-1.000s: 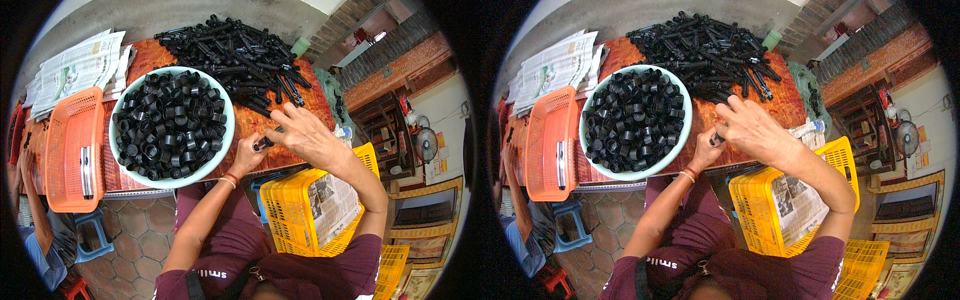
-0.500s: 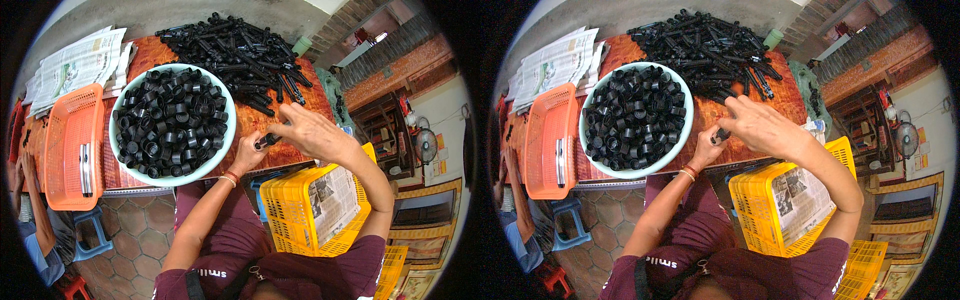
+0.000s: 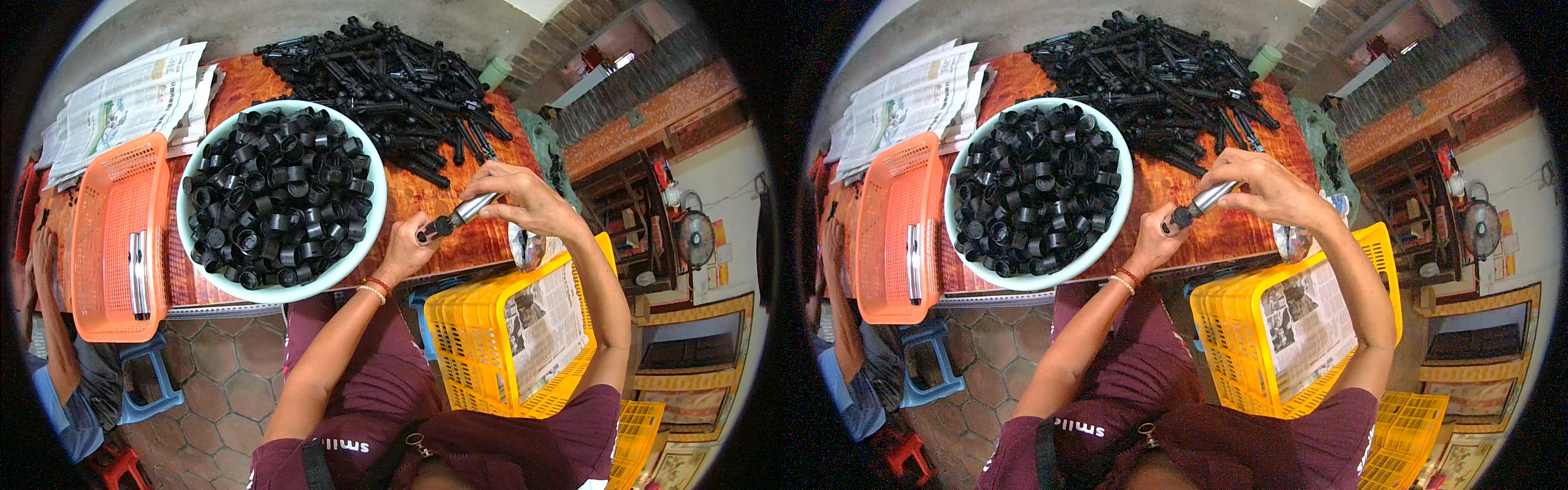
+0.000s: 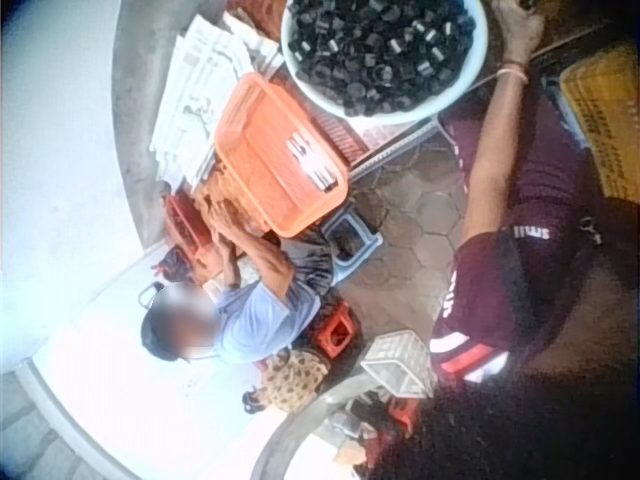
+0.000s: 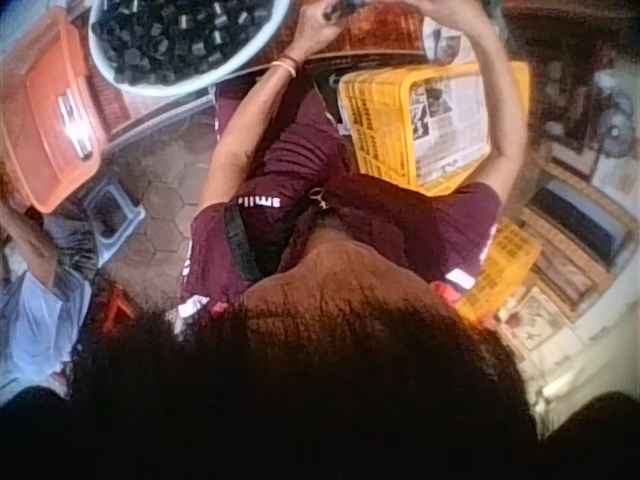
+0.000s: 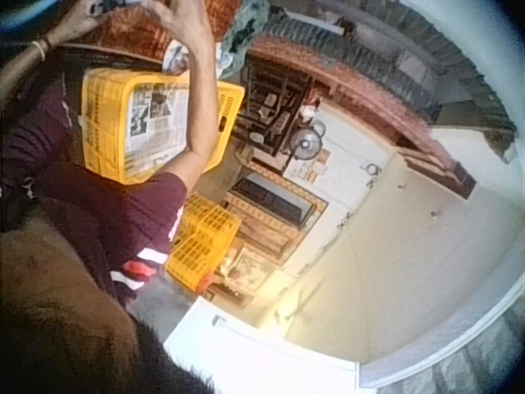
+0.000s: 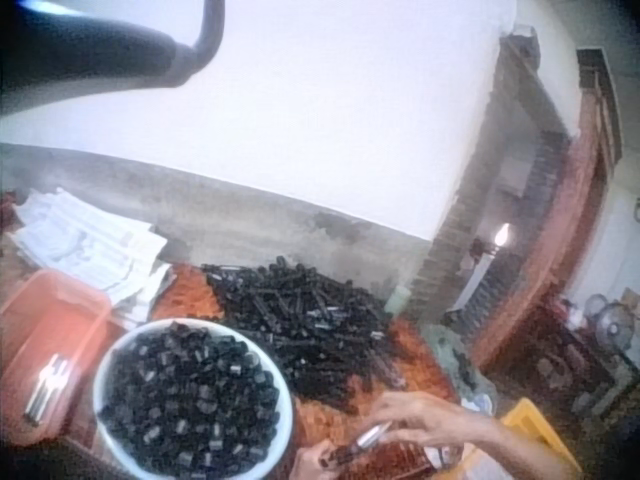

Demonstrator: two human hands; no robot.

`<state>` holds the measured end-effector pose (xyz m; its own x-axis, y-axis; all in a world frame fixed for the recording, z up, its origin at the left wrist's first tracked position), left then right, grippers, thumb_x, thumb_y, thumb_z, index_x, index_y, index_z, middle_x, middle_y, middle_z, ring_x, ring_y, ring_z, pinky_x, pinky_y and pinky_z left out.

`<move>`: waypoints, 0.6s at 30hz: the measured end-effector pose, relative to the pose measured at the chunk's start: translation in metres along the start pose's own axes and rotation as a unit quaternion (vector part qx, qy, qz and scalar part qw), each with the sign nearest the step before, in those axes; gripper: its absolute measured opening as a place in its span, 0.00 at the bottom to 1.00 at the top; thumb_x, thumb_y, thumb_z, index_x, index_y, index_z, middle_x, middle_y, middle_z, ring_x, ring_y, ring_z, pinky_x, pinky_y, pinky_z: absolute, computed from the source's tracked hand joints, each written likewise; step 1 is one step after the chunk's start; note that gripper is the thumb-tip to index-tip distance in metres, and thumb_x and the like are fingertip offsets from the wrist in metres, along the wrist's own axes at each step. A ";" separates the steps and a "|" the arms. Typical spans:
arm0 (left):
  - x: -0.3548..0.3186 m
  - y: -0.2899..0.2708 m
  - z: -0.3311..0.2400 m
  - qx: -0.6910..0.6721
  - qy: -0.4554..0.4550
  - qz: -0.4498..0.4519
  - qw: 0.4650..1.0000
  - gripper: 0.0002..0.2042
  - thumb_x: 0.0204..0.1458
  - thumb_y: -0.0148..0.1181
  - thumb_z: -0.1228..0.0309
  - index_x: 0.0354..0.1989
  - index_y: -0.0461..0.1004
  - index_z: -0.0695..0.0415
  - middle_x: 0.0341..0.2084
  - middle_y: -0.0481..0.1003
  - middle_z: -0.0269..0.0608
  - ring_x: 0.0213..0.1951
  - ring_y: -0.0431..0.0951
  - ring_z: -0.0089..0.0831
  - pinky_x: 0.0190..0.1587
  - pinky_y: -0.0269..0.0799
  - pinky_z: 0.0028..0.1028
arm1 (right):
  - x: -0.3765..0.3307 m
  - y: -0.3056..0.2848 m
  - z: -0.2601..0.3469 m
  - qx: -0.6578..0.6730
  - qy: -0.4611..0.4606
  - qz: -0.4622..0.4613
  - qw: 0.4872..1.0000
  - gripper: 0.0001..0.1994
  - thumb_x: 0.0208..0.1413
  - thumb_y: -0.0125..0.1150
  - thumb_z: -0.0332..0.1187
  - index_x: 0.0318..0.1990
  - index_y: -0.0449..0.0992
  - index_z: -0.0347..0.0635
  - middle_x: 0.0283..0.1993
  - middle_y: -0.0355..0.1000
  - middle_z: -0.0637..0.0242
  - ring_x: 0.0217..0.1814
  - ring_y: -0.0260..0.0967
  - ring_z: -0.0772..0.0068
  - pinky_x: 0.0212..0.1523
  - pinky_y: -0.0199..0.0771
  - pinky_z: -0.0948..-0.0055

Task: The person repeatedly picks black cylindrical parts from a bowl and a table, inserts them into a metal rod, and places the assembled units into a yellow basket. The person also briefly handles a newspaper to cover the basket before continuing the assembly.

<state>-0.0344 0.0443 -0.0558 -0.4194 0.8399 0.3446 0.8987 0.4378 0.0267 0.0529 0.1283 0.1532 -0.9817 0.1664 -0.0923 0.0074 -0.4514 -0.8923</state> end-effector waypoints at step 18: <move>0.000 -0.002 -0.001 0.017 -0.008 0.007 1.000 0.11 0.42 0.61 0.77 0.24 0.62 0.62 0.15 0.59 0.44 0.21 0.56 0.24 0.24 0.62 0.30 | -0.008 0.006 0.010 0.005 0.002 -0.038 0.999 0.14 0.46 0.62 0.23 0.43 0.76 0.38 0.38 0.69 0.59 0.44 0.68 0.56 0.46 0.68 0.64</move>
<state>-0.0357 0.0432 -0.0545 -0.4093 0.8507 0.3298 0.8996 0.4366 -0.0097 0.0594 0.1158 0.1534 -0.9786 0.2039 -0.0267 -0.0685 -0.4458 -0.8925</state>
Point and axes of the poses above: each hand's wrist, its own x-axis towards the middle knuckle, its own y-axis out of the palm, z = x × y, the point moved 3 cm from there along x, towards the middle knuckle
